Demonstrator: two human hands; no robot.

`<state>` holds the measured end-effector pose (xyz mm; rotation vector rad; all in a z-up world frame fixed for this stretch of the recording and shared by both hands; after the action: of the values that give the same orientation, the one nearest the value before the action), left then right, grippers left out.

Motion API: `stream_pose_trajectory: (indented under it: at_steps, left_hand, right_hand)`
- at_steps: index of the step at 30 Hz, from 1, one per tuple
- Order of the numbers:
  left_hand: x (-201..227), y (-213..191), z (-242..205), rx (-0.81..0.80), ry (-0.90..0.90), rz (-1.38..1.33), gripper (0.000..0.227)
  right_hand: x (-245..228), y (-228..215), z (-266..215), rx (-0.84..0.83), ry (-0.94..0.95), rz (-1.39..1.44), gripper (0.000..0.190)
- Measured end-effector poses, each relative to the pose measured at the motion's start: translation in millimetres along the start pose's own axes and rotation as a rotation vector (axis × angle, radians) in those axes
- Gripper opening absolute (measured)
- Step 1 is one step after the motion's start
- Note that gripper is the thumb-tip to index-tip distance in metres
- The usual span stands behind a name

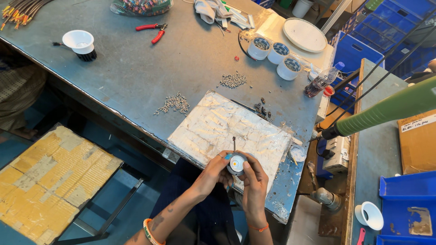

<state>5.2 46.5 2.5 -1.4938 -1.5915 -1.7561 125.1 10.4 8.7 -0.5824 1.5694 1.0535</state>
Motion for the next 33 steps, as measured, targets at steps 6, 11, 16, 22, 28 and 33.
stream_pose_trajectory:
  at_steps: [6,11,16,22,28,33]
  left_hand:
    - [14.7,-8.3,-0.9,0.114,0.138,0.170,0.034]
    - [39.7,-5.2,-11.5,0.150,0.241,0.277,0.038]
    - [73.6,15.5,-37.0,0.105,0.433,0.438,0.046]
    - [97.4,29.6,-54.0,0.133,0.626,0.692,0.051]
    - [80.5,30.0,-51.9,0.230,0.705,0.755,0.050]
    - [66.1,24.4,-36.1,0.219,0.614,0.740,0.044]
  right_hand:
    - [-23.2,7.2,-1.6,-0.051,-0.061,-0.008,0.035]
    - [-41.0,17.3,-13.9,-0.019,-0.158,-0.105,0.043]
    - [-50.1,17.5,-22.8,0.040,-0.121,-0.152,0.055]
    - [-67.8,21.8,-24.5,-0.023,-0.241,-0.365,0.047]
    - [-65.2,20.3,-32.1,0.025,-0.330,-0.436,0.042]
    - [-46.1,11.5,-20.5,0.051,-0.310,-0.387,0.040]
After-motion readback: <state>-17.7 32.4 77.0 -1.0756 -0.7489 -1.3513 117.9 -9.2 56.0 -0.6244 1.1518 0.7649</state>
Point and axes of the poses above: each hand's wrist, its own z-axis towards the middle knuckle, its own y-axis out of the palm, x = y × z, the point moved 10 cm from there along z, towards the middle knuckle, and after that the axes turned 12 degrees about x, right-handed, at the moved point
